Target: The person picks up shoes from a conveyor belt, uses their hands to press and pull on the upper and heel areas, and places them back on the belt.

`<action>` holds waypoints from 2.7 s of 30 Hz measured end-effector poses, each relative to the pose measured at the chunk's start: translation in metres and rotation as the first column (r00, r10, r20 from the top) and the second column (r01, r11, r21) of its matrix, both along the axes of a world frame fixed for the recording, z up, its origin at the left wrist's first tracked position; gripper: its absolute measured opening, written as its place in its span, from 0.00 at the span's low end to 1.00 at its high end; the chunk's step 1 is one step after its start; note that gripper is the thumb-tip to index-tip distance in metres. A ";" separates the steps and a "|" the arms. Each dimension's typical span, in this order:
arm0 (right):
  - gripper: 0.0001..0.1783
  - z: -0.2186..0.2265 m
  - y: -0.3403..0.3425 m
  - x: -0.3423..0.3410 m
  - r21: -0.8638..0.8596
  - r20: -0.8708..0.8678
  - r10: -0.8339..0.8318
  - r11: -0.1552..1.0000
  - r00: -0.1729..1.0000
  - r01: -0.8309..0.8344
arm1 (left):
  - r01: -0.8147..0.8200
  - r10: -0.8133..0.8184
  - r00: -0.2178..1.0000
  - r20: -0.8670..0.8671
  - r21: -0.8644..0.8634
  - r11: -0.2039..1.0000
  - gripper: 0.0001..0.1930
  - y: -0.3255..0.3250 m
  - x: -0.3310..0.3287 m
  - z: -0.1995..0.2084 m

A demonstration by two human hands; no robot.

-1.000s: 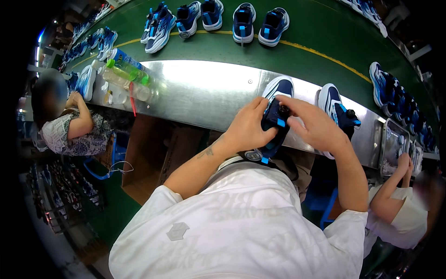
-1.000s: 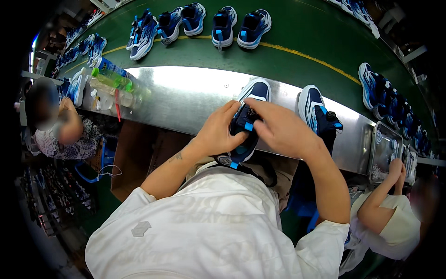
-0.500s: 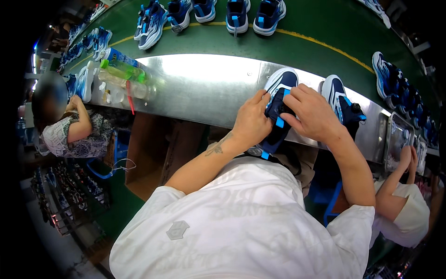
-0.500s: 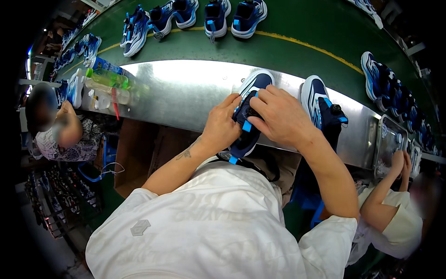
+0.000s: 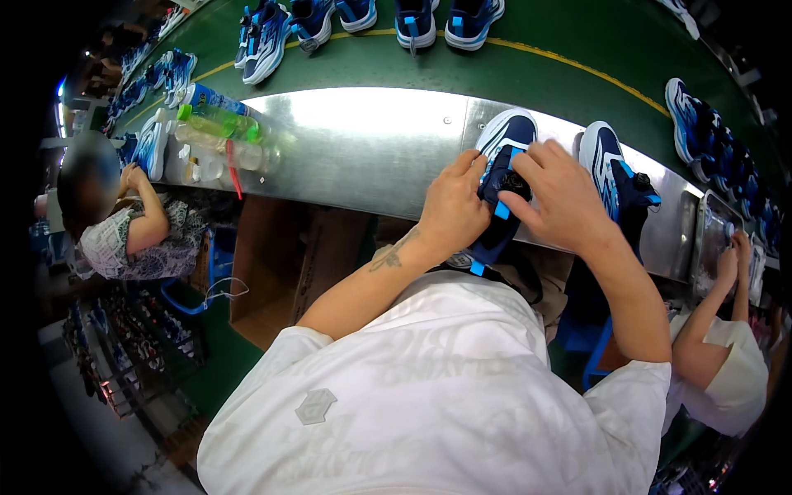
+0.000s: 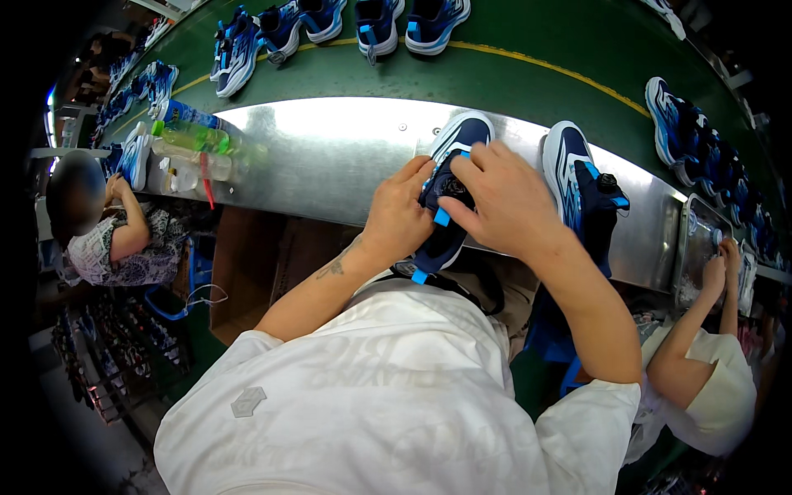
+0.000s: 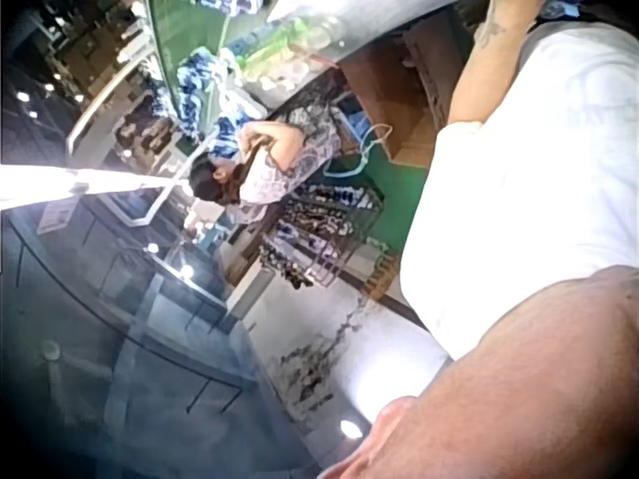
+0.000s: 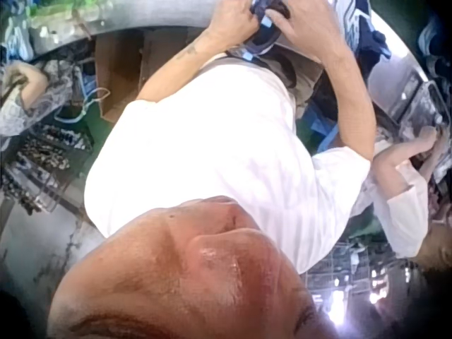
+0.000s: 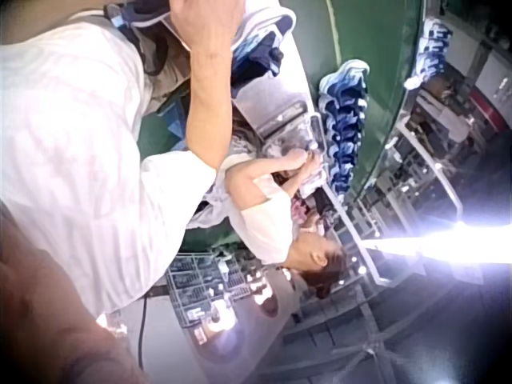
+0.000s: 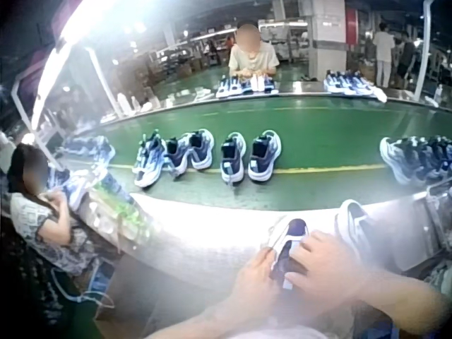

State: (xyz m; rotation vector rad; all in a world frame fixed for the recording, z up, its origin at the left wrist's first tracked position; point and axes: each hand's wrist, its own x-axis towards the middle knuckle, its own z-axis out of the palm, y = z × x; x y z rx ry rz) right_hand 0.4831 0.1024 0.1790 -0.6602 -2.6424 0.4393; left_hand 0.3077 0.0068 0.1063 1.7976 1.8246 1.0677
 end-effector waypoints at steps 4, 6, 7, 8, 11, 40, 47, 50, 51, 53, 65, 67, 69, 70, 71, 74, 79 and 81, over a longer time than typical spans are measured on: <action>0.18 -0.002 0.002 -0.003 -0.135 0.070 -0.001 0.991 0.998 0.010 | -0.008 0.008 1.000 0.006 0.001 1.000 0.27 -0.001 -0.001 0.001; 0.18 -0.005 -0.003 -0.003 -0.108 0.103 -0.043 0.993 0.994 0.054 | -0.003 0.003 1.000 0.001 0.005 1.000 0.27 -0.001 0.000 0.001; 0.18 -0.006 -0.003 -0.004 -0.093 0.117 -0.065 0.993 0.991 0.076 | 0.000 0.000 1.000 -0.003 0.008 1.000 0.27 0.000 0.000 0.001; 0.19 -0.007 -0.001 -0.004 -0.090 0.062 -0.028 0.995 0.998 0.033 | 0.003 -0.003 1.000 0.002 -0.011 1.000 0.27 0.000 -0.001 0.003; 0.20 -0.005 0.003 -0.002 -0.183 0.124 -0.014 0.982 0.992 0.037 | 0.004 -0.004 1.000 0.012 -0.038 0.999 0.27 -0.001 0.001 0.005; 0.20 0.013 0.004 0.011 -0.253 0.028 0.041 0.967 0.999 -0.032 | 0.051 -0.049 0.999 0.021 -0.105 0.993 0.22 0.003 -0.008 0.012; 0.19 0.014 0.017 -0.019 -0.119 0.340 0.162 0.984 0.926 -0.128 | -0.031 0.028 0.999 -0.033 -0.097 0.995 0.21 0.001 -0.001 0.004; 0.18 0.016 0.017 -0.016 -0.099 0.289 0.165 0.985 0.943 -0.142 | -0.029 0.026 0.999 -0.032 -0.090 0.996 0.20 -0.001 0.000 0.002; 0.18 0.016 0.017 -0.014 -0.080 0.273 0.153 0.987 0.950 -0.136 | -0.026 0.023 0.999 -0.034 -0.106 0.994 0.21 0.001 -0.001 0.004; 0.17 0.018 0.018 -0.013 -0.060 0.284 0.171 0.985 0.943 -0.161 | -0.016 0.009 0.999 -0.052 -0.133 0.991 0.22 0.000 0.001 0.006; 0.27 0.020 -0.013 0.003 -0.097 0.384 -0.050 0.991 0.922 0.094 | -0.023 0.014 0.996 -0.084 -0.106 0.994 0.22 -0.001 0.001 0.005; 0.23 0.028 -0.013 0.007 -0.129 0.392 -0.073 0.983 0.917 0.133 | -0.009 -0.001 0.996 -0.088 -0.115 0.993 0.22 0.000 0.000 0.008; 0.18 0.031 -0.011 0.009 -0.116 0.300 -0.081 0.986 0.951 0.121 | -0.011 0.003 0.995 -0.095 -0.090 0.996 0.21 -0.001 0.000 0.005; 0.15 0.031 -0.009 0.009 -0.084 0.201 -0.073 0.992 0.977 0.092 | -0.012 0.005 0.995 -0.099 -0.077 0.997 0.21 -0.001 0.001 0.005; 0.14 0.030 -0.007 0.009 -0.049 0.100 -0.060 0.997 0.993 0.066 | -0.013 0.005 0.996 -0.092 -0.091 0.996 0.21 -0.001 0.001 0.005; 0.19 0.010 0.001 0.013 -0.167 0.106 0.060 0.985 0.993 -0.042 | -0.007 -0.001 0.997 -0.076 -0.104 0.995 0.21 0.001 0.001 0.006; 0.14 0.012 0.000 0.005 -0.049 0.116 0.089 0.995 0.989 -0.083 | 0.014 -0.020 0.998 -0.065 -0.098 0.995 0.21 0.002 -0.002 0.006; 0.13 0.021 0.001 0.000 0.025 0.157 0.118 0.992 0.981 -0.123 | 0.011 -0.017 0.997 -0.073 -0.078 0.997 0.21 0.001 -0.002 0.004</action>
